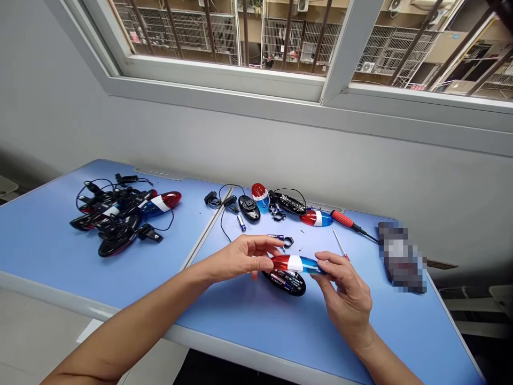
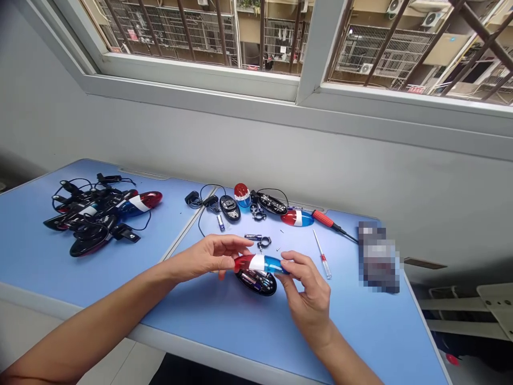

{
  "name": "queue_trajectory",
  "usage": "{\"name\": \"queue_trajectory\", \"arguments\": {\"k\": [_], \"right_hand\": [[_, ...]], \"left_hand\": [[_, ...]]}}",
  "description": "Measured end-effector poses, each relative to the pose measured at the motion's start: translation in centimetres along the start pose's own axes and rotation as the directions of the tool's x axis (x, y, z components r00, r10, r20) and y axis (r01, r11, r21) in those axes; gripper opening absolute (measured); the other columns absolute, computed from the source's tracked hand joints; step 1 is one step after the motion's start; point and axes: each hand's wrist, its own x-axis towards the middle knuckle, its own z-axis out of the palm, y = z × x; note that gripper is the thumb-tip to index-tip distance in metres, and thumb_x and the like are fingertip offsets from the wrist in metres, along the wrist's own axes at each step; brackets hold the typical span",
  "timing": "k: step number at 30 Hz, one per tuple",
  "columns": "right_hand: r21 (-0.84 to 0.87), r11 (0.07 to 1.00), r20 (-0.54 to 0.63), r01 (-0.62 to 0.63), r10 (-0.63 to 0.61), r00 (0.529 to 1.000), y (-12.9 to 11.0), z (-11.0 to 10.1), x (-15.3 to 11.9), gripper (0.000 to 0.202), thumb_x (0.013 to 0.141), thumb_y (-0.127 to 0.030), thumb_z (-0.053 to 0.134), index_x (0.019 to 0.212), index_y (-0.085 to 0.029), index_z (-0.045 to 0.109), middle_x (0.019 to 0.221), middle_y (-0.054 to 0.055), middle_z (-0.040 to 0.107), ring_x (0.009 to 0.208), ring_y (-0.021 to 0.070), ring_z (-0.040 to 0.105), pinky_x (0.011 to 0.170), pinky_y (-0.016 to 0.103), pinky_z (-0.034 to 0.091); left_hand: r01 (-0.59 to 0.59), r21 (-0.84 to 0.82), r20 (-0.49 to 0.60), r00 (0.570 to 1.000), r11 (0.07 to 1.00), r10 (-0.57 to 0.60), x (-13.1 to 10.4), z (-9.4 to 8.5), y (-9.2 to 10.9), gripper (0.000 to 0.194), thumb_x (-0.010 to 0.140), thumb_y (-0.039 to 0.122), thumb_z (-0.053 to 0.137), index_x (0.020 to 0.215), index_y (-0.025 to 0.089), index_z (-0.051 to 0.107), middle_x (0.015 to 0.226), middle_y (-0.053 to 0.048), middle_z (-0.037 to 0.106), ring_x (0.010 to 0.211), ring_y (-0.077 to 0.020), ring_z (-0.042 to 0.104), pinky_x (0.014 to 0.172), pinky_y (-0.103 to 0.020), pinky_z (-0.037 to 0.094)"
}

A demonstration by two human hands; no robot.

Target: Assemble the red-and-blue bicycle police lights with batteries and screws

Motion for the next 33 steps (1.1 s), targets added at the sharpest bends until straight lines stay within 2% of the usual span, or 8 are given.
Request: {"name": "queue_trajectory", "arguments": {"k": [3,6,10,13,16,21,27,33], "right_hand": [[-0.093,0.993,-0.035,0.074,-0.078,0.996,-0.2,0.0,0.0,0.038,0.083,-0.003,0.066,0.111,-0.028,0.062,0.104,0.005,0.07,0.091,0.018,0.07,0.074,0.033,0.062],[-0.14,0.974,0.01,0.179,-0.179,0.984,-0.4,-0.1,0.1,0.041,0.084,-0.001,0.063,0.115,-0.028,0.059,0.104,0.006,0.07,0.089,0.0171,0.07,0.072,0.032,0.062],[-0.128,0.951,0.091,0.281,-0.271,0.958,-0.2,-0.2,0.2,0.041,0.084,0.002,0.061,0.116,-0.023,0.056,0.107,0.009,0.068,0.094,0.0171,0.069,0.073,0.03,0.062],[-0.061,0.964,0.231,0.258,-0.238,0.943,0.0,-0.3,0.4,0.037,0.085,-0.009,0.066,0.118,-0.02,0.054,0.11,0.013,0.065,0.103,0.0211,0.066,0.082,0.035,0.061],[-0.005,0.975,0.369,0.221,-0.203,0.907,0.3,-0.3,0.6,0.038,0.085,-0.02,0.069,0.121,-0.019,0.053,0.115,0.015,0.063,0.108,0.0241,0.063,0.087,0.039,0.059],[-0.052,0.977,0.494,0.205,-0.153,0.856,0.4,-0.4,0.7,0.038,0.088,-0.017,0.063,0.124,-0.019,0.052,0.118,0.015,0.061,0.106,0.0241,0.062,0.086,0.04,0.057],[-0.108,0.978,0.589,0.18,-0.083,0.804,0.8,-0.7,0.7,0.036,0.09,-0.018,0.059,0.125,-0.021,0.051,0.123,0.014,0.06,0.109,0.0242,0.062,0.086,0.04,0.057],[-0.118,0.982,0.625,0.145,-0.04,0.779,1.4,-0.9,0.9,0.033,0.091,-0.018,0.056,0.123,-0.023,0.05,0.126,0.013,0.058,0.114,0.0232,0.06,0.091,0.039,0.055]], "left_hand": [[0.021,0.061,0.033,0.999,0.998,-0.023,-0.3,0.1,0.2,0.052,0.078,0.03,0.072,0.128,0.022,0.061,0.114,-0.009,0.069,0.092,-0.0202,0.064,0.058,-0.022,0.049],[-0.014,0.08,0.058,0.998,0.997,0.01,-0.5,0.0,0.1,0.051,0.078,0.03,0.072,0.127,0.021,0.062,0.113,-0.008,0.069,0.093,-0.0208,0.065,0.062,-0.024,0.05],[-0.096,0.138,0.058,0.994,0.986,0.089,-0.4,-0.6,-0.3,0.053,0.078,0.032,0.075,0.128,0.021,0.062,0.121,-0.009,0.067,0.104,-0.0233,0.063,0.084,-0.032,0.051],[-0.195,0.347,0.047,0.981,0.917,0.191,-0.2,-1.4,-0.3,0.048,0.081,0.031,0.073,0.127,0.021,0.063,0.117,-0.008,0.068,0.104,-0.0226,0.061,0.093,-0.036,0.048],[-0.305,0.498,0.117,0.951,0.812,0.286,0.1,-2.0,-0.3,0.047,0.083,0.029,0.074,0.128,0.023,0.063,0.116,-0.007,0.069,0.108,-0.0232,0.059,0.099,-0.039,0.044],[-0.362,0.627,0.157,0.926,0.69,0.343,0.5,-2.1,-1.1,0.046,0.083,0.024,0.074,0.127,0.024,0.063,0.124,-0.007,0.067,0.117,-0.0234,0.058,0.105,-0.037,0.041],[-0.328,0.686,0.193,0.943,0.65,0.272,0.4,-1.9,-0.8,0.043,0.084,0.02,0.072,0.126,0.021,0.062,0.117,-0.007,0.069,0.105,-0.0211,0.064,0.093,-0.032,0.047],[-0.31,0.755,0.232,0.95,0.578,0.208,0.5,-1.7,-1.0,0.06,0.075,0.016,0.079,0.13,0.02,0.056,0.12,-0.009,0.067,0.108,-0.0252,0.063,0.092,-0.034,0.047]]}}
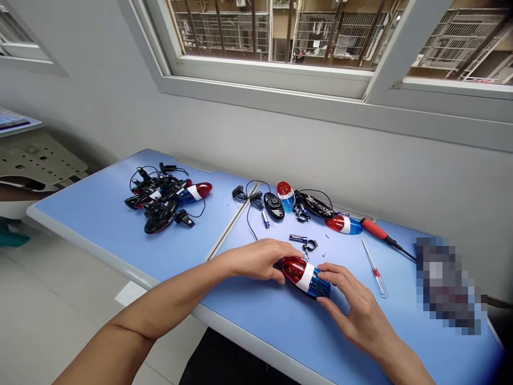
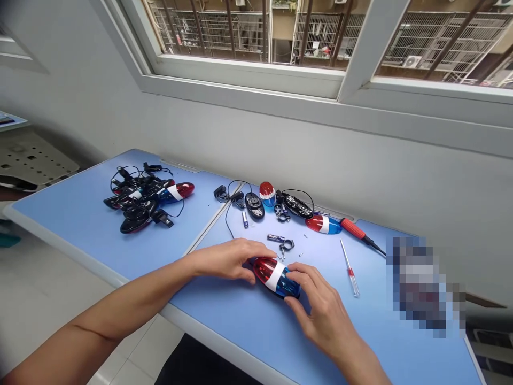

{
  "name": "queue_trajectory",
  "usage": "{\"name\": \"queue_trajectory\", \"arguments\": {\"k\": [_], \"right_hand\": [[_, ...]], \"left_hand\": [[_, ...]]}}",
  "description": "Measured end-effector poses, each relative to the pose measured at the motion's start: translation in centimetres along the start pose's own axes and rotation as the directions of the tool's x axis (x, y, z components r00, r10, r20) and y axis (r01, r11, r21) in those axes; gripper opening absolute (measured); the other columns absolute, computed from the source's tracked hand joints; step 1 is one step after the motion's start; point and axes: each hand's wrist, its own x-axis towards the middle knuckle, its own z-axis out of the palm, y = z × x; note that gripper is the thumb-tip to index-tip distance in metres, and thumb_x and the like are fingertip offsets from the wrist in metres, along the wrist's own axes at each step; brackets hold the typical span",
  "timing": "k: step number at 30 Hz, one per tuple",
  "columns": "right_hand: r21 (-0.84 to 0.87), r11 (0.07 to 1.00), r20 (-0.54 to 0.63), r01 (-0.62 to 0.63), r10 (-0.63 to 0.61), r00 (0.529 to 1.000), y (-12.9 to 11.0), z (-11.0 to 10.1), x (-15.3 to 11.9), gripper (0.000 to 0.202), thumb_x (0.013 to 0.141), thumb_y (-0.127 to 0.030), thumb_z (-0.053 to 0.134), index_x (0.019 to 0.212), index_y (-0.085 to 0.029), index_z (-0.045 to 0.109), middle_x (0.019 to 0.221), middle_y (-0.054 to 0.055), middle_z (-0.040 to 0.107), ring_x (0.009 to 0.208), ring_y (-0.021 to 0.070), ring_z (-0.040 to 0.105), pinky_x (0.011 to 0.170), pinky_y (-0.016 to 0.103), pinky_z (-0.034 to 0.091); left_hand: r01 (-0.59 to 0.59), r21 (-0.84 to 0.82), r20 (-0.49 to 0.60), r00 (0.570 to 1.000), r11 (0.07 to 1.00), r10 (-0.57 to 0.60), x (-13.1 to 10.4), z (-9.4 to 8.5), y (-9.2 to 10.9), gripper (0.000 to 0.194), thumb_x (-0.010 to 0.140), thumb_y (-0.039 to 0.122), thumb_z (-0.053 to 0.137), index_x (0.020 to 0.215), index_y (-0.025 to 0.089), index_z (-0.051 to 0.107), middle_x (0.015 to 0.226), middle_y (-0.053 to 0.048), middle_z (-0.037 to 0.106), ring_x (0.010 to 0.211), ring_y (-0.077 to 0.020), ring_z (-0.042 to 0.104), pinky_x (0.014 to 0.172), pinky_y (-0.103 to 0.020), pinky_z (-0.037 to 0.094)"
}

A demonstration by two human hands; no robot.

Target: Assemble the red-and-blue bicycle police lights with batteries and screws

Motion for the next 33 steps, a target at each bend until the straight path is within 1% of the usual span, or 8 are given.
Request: {"name": "queue_trajectory", "arguments": {"k": [5,11,13,16,24,26,30,33], "right_hand": [[0.018,0.998,0.054,-0.062,0.061,0.997,0.1,-0.3,-0.2,0.031,0.09,-0.02,0.056,0.12,-0.025,0.048,0.127,0.011,0.058,0.114,0.0231,0.061,0.089,0.038,0.055],[0.053,0.977,0.155,-0.207,0.197,0.968,-0.5,-0.5,0.1,0.031,0.087,-0.018,0.055,0.114,-0.026,0.044,0.127,0.009,0.058,0.105,0.0215,0.063,0.081,0.036,0.057],[0.07,0.968,0.186,-0.239,0.223,0.957,-0.8,-0.6,0.3,0.033,0.086,-0.017,0.055,0.116,-0.026,0.043,0.125,0.008,0.059,0.102,0.0208,0.063,0.08,0.035,0.057],[0.068,0.958,0.205,-0.28,0.261,0.943,-1.1,-0.9,0.3,0.043,0.086,-0.018,0.055,0.125,-0.028,0.041,0.119,0.006,0.06,0.094,0.0191,0.064,0.078,0.034,0.057],[0.066,0.963,0.117,-0.262,0.254,0.96,-0.8,0.2,0.3,0.045,0.088,-0.033,0.062,0.13,-0.028,0.045,0.122,0.008,0.062,0.099,0.0234,0.064,0.076,0.036,0.057],[0.086,0.944,0.095,-0.319,0.311,0.946,-0.9,0.5,0.4,0.04,0.088,-0.034,0.062,0.126,-0.027,0.049,0.115,0.007,0.066,0.089,0.0216,0.065,0.071,0.035,0.058],[0.121,0.901,0.114,-0.416,0.404,0.908,-1.1,0.7,0.5,0.036,0.089,-0.033,0.062,0.123,-0.027,0.052,0.108,0.004,0.068,0.071,0.0168,0.064,0.062,0.033,0.057],[0.09,0.926,0.062,-0.367,0.363,0.93,-1.1,0.7,0.4,0.037,0.088,-0.032,0.062,0.123,-0.027,0.051,0.111,0.005,0.067,0.076,0.0182,0.065,0.065,0.034,0.058]], "left_hand": [[0.012,0.05,-0.049,0.999,0.999,-0.01,0.2,1.0,0.6,0.053,0.077,0.017,0.075,0.126,0.021,0.055,0.113,-0.007,0.068,0.101,-0.0241,0.065,0.084,-0.031,0.047],[0.045,0.11,-0.057,0.998,0.993,-0.039,0.2,0.9,1.4,0.048,0.076,0.028,0.078,0.119,0.022,0.057,0.107,-0.004,0.067,0.096,-0.0232,0.064,0.078,-0.029,0.046],[0.059,0.106,-0.06,0.997,0.993,-0.053,0.1,0.9,1.4,0.044,0.077,0.028,0.077,0.116,0.023,0.058,0.106,-0.003,0.068,0.095,-0.0226,0.065,0.078,-0.028,0.045],[0.077,0.077,-0.056,0.996,0.994,-0.073,0.2,0.9,1.3,0.053,0.075,0.03,0.079,0.121,0.023,0.055,0.112,-0.003,0.068,0.099,-0.0233,0.064,0.079,-0.028,0.045],[0.165,-0.027,-0.051,0.985,0.986,-0.166,0.4,1.1,1.4,0.05,0.076,0.026,0.078,0.121,0.022,0.057,0.104,-0.003,0.072,0.096,-0.0249,0.067,0.078,-0.03,0.047],[0.165,-0.047,-0.048,0.985,0.985,-0.167,0.5,1.2,1.2,0.061,0.076,0.026,0.078,0.131,0.022,0.052,0.117,-0.008,0.069,0.106,-0.0279,0.065,0.086,-0.034,0.047],[0.097,-0.09,-0.099,0.989,0.991,-0.106,0.6,1.5,0.5,0.081,0.073,0.021,0.081,0.143,0.021,0.04,0.145,-0.014,0.05,0.129,-0.0299,0.051,0.103,-0.039,0.04],[0.06,-0.139,-0.105,0.992,0.989,-0.075,0.7,1.6,0.1,0.063,0.074,0.019,0.08,0.131,0.018,0.054,0.126,-0.01,0.065,0.113,-0.0258,0.061,0.094,-0.033,0.045]]}}
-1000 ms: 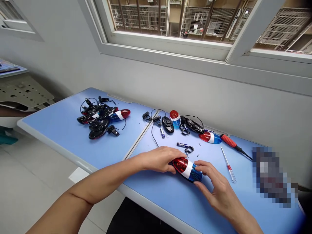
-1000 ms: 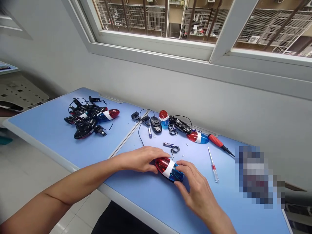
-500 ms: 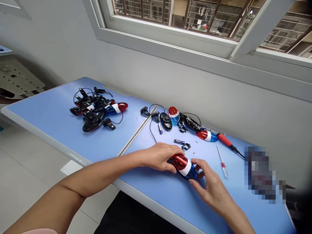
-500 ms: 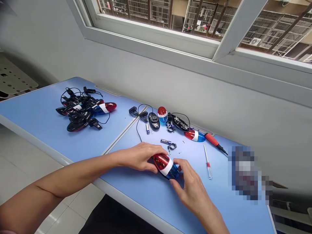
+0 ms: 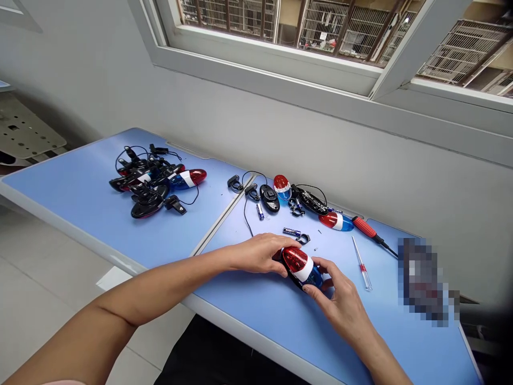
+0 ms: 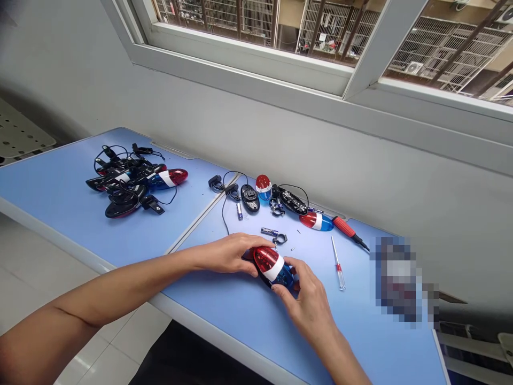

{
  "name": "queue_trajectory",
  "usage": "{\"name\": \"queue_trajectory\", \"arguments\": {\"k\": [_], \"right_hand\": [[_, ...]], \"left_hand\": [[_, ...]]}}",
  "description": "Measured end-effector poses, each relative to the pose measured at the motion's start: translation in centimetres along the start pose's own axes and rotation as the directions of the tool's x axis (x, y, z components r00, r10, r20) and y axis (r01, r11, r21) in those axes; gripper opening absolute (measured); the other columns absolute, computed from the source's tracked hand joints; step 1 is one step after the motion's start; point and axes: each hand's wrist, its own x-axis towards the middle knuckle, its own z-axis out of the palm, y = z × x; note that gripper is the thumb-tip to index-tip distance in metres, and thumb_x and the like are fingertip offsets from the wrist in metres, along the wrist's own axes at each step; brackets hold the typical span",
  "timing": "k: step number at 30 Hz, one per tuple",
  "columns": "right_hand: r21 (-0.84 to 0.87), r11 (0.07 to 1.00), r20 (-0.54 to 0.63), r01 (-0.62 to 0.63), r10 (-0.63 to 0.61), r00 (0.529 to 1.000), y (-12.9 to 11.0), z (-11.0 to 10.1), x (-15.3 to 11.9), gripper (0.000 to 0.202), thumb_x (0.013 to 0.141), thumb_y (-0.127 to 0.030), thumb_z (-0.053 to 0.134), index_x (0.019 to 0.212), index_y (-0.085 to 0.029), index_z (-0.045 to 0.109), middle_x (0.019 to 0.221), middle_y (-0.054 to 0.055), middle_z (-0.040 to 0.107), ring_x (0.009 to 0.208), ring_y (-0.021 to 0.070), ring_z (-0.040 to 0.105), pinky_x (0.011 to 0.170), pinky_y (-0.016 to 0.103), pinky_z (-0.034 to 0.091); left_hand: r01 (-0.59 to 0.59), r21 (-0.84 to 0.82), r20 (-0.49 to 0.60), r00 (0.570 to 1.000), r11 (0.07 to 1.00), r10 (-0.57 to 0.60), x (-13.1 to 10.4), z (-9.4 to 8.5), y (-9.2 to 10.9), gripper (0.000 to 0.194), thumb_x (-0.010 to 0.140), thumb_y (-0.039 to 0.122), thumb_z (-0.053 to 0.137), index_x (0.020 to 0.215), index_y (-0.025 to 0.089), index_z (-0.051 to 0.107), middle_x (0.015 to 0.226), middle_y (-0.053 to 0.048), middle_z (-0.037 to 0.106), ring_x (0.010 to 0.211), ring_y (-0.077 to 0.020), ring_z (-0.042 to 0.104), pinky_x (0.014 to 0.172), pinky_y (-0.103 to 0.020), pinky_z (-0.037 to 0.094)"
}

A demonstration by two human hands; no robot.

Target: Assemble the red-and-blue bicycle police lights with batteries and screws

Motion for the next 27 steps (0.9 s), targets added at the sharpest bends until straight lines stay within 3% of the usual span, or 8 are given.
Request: {"name": "queue_trajectory", "arguments": {"k": [2,5,10,16,21,24,27], "right_hand": [[-0.054,0.995,-0.057,0.081,-0.084,0.995,0.1,0.1,-0.1,0.037,0.089,-0.03,0.062,0.124,-0.027,0.05,0.116,0.007,0.065,0.089,0.0219,0.066,0.071,0.036,0.058],[-0.128,0.976,-0.099,0.176,-0.189,0.977,0.5,0.4,-0.3,0.04,0.09,-0.03,0.061,0.127,-0.026,0.048,0.119,0.01,0.063,0.104,0.0263,0.063,0.077,0.039,0.057],[-0.138,0.975,-0.079,0.174,-0.185,0.98,0.7,0.8,-0.4,0.042,0.089,-0.034,0.063,0.127,-0.024,0.047,0.119,0.012,0.062,0.105,0.0277,0.063,0.079,0.042,0.058],[-0.126,0.981,-0.091,0.151,-0.163,0.982,0.5,1.2,-0.3,0.039,0.09,-0.028,0.061,0.127,-0.025,0.048,0.119,0.012,0.061,0.103,0.0279,0.062,0.081,0.045,0.057],[-0.051,0.983,-0.092,0.176,-0.18,0.979,-0.1,1.0,-0.1,0.041,0.088,-0.021,0.06,0.127,-0.027,0.052,0.118,0.011,0.062,0.102,0.027,0.063,0.079,0.044,0.058],[0.009,0.986,-0.079,0.168,-0.167,0.983,-0.5,0.9,-0.1,0.042,0.084,-0.016,0.063,0.124,-0.028,0.055,0.116,0.009,0.064,0.101,0.0256,0.062,0.077,0.042,0.059],[0.105,0.987,-0.096,0.118,-0.108,0.99,-0.4,1.4,-0.2,0.051,0.08,-0.014,0.067,0.128,-0.028,0.053,0.114,0.008,0.065,0.098,0.024,0.063,0.07,0.038,0.059]], "left_hand": [[0.003,-0.046,-0.003,1.0,0.999,-0.004,0.1,0.1,-0.2,0.05,0.074,0.019,0.079,0.12,0.017,0.061,0.105,-0.005,0.072,0.095,-0.0216,0.065,0.083,-0.028,0.047],[0.027,-0.089,-0.018,0.999,0.996,-0.029,0.2,0.2,-0.4,0.043,0.073,0.018,0.081,0.113,0.015,0.064,0.093,-0.002,0.072,0.084,-0.0181,0.065,0.075,-0.024,0.045],[0.084,-0.023,-0.007,0.996,0.996,-0.084,0.3,0.3,-0.5,0.041,0.073,0.024,0.082,0.109,0.016,0.066,0.087,-0.001,0.072,0.079,-0.0173,0.065,0.068,-0.022,0.043],[0.088,0.198,0.026,0.995,0.976,-0.095,0.0,-0.3,0.1,0.042,0.075,0.039,0.079,0.111,0.02,0.066,0.088,-0.003,0.072,0.081,-0.0216,0.066,0.067,-0.025,0.041],[0.038,0.327,0.038,0.998,0.944,-0.053,-0.6,0.1,0.9,0.061,0.074,0.061,0.073,0.119,0.021,0.062,0.09,-0.006,0.069,0.085,-0.0262,0.065,0.07,-0.03,0.043],[0.0,0.368,0.029,1.0,0.93,-0.012,-0.9,1.4,1.4,0.074,0.076,0.06,0.072,0.134,0.021,0.048,0.112,-0.01,0.064,0.101,-0.029,0.061,0.077,-0.033,0.045],[0.002,0.392,0.047,0.999,0.92,-0.022,-1.1,2.5,1.8,0.065,0.083,0.049,0.069,0.136,0.023,0.042,0.115,-0.009,0.062,0.103,-0.0276,0.059,0.077,-0.033,0.046]]}}
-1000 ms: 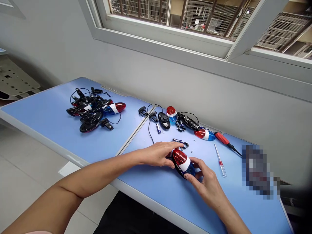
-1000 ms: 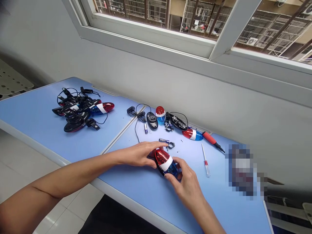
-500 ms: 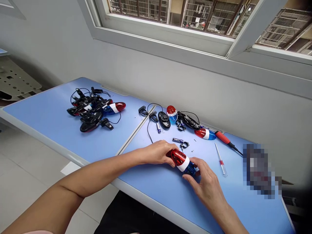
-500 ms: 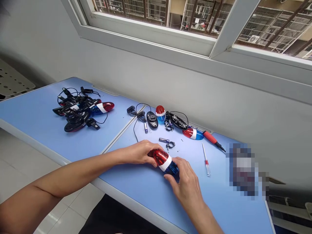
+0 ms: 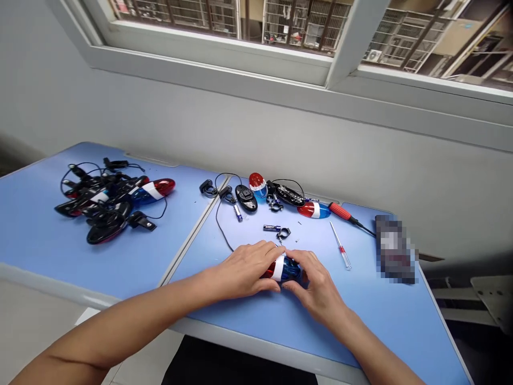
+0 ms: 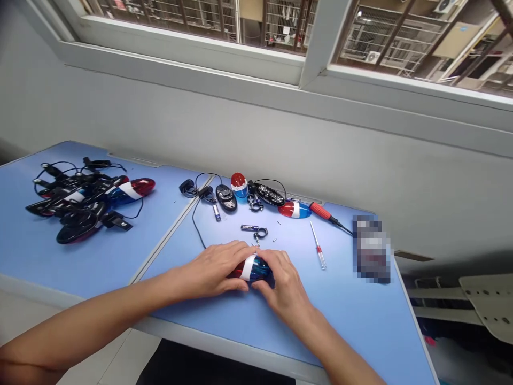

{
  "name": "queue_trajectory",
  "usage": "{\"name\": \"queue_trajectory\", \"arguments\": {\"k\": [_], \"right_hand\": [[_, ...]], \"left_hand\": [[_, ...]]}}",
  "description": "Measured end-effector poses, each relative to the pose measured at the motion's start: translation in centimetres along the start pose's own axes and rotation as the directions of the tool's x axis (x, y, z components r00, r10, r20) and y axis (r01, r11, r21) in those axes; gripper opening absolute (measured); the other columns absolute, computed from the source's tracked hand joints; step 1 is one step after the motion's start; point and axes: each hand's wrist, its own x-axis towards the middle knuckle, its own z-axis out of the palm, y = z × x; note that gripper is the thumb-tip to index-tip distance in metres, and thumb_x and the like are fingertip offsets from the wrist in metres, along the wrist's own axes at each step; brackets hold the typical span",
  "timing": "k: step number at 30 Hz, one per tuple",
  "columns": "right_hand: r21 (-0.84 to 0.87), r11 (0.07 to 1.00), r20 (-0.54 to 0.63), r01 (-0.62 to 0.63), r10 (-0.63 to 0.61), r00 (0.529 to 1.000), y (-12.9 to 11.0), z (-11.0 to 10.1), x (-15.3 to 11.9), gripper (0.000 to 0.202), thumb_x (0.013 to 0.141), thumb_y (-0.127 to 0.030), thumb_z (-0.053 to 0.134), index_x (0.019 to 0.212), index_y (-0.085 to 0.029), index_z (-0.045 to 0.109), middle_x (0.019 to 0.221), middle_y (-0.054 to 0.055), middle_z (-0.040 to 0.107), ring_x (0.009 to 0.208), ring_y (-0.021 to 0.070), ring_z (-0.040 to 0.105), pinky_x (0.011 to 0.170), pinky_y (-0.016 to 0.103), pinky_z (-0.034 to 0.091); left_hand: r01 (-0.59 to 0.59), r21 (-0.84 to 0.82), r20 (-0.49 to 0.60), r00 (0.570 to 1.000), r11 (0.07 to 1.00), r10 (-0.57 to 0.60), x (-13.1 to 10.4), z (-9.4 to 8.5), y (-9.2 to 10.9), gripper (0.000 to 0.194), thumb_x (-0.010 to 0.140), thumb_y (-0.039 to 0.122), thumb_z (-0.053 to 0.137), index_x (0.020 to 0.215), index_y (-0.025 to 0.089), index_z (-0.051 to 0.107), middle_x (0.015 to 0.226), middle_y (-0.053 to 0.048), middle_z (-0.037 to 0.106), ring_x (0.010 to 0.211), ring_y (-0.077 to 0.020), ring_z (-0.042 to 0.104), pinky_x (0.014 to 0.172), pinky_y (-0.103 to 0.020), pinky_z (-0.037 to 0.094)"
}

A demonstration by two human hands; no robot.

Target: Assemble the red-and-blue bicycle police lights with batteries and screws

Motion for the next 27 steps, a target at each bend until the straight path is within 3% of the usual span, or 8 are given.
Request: {"name": "queue_trajectory", "arguments": {"k": [3,7,10,14,17,21,24,27], "right_hand": [[0.137,0.989,-0.062,-0.061,0.07,0.996,0.4,0.6,-0.3,0.064,0.078,-0.019,0.072,0.137,-0.027,0.047,0.112,0.008,0.066,0.09,0.0212,0.064,0.063,0.033,0.058],[0.275,0.954,-0.121,-0.12,0.158,0.98,0.1,0.7,-0.3,0.063,0.078,-0.023,0.072,0.136,-0.026,0.048,0.118,0.009,0.065,0.099,0.0217,0.065,0.075,0.036,0.059],[0.371,0.911,-0.11,-0.18,0.236,0.966,-0.7,0.1,-0.1,0.051,0.079,-0.024,0.07,0.129,-0.024,0.055,0.117,0.009,0.066,0.098,0.0209,0.066,0.075,0.034,0.06],[0.387,0.918,-0.153,-0.09,0.16,0.975,-1.6,-0.5,0.0,0.03,0.082,-0.022,0.068,0.112,-0.023,0.065,0.106,0.006,0.07,0.093,0.0195,0.066,0.073,0.032,0.059],[0.364,0.931,-0.225,-0.009,0.097,0.97,-1.8,-0.4,-0.3,0.032,0.082,-0.02,0.069,0.114,-0.023,0.065,0.1,0.005,0.07,0.088,0.0184,0.066,0.07,0.031,0.058],[0.336,0.941,-0.276,0.048,0.049,0.96,-1.8,-0.1,-0.6,0.034,0.081,-0.018,0.07,0.114,-0.023,0.065,0.097,0.004,0.07,0.082,0.0167,0.065,0.071,0.032,0.058],[0.376,0.927,-0.251,0.002,0.1,0.963,-2.1,0.0,-0.6,0.033,0.078,-0.021,0.073,0.111,-0.023,0.067,0.094,0.004,0.07,0.077,0.0156,0.064,0.066,0.03,0.058],[0.471,0.871,-0.158,-0.142,0.242,0.957,-2.5,-0.2,-0.4,0.031,0.075,-0.028,0.076,0.106,-0.022,0.07,0.089,0.002,0.07,0.071,0.0146,0.063,0.061,0.027,0.056]], "left_hand": [[0.028,-0.004,0.036,0.999,1.0,-0.028,-0.1,0.1,0.2,0.047,0.087,0.042,0.067,0.125,0.023,0.047,0.111,-0.007,0.061,0.1,-0.0268,0.059,0.074,-0.034,0.047],[0.008,-0.067,0.013,1.0,0.998,-0.007,0.0,0.1,0.0,0.036,0.091,0.036,0.062,0.121,0.023,0.047,0.113,-0.008,0.059,0.101,-0.0259,0.057,0.079,-0.036,0.05],[-0.055,-0.106,-0.139,0.989,0.993,0.04,0.2,0.9,0.0,0.04,0.091,0.033,0.062,0.125,0.023,0.043,0.117,-0.01,0.058,0.106,-0.0267,0.055,0.087,-0.04,0.051],[-0.112,-0.082,-0.321,0.944,0.99,0.08,0.2,2.0,0.2,0.042,0.09,0.028,0.061,0.126,0.023,0.039,0.113,-0.01,0.058,0.102,-0.0267,0.058,0.084,-0.041,0.054],[-0.128,-0.021,-0.378,0.919,0.992,0.111,0.1,2.4,0.5,0.048,0.089,0.024,0.06,0.129,0.023,0.033,0.119,-0.013,0.054,0.106,-0.028,0.058,0.084,-0.043,0.055],[-0.085,0.11,-0.406,0.906,0.99,0.123,0.1,2.8,0.4,0.07,0.084,0.035,0.068,0.138,0.022,0.024,0.129,-0.018,0.049,0.115,-0.0332,0.055,0.087,-0.046,0.055],[-0.041,0.197,-0.455,0.881,0.979,0.129,0.2,3.3,0.4,0.073,0.085,0.031,0.065,0.142,0.022,0.02,0.126,-0.018,0.05,0.109,-0.0328,0.057,0.082,-0.046,0.056],[-0.093,0.191,-0.49,0.854,0.977,0.177,0.1,3.3,0.8,0.065,0.088,0.025,0.061,0.14,0.025,0.022,0.122,-0.015,0.051,0.103,-0.0294,0.057,0.081,-0.042,0.055]]}}
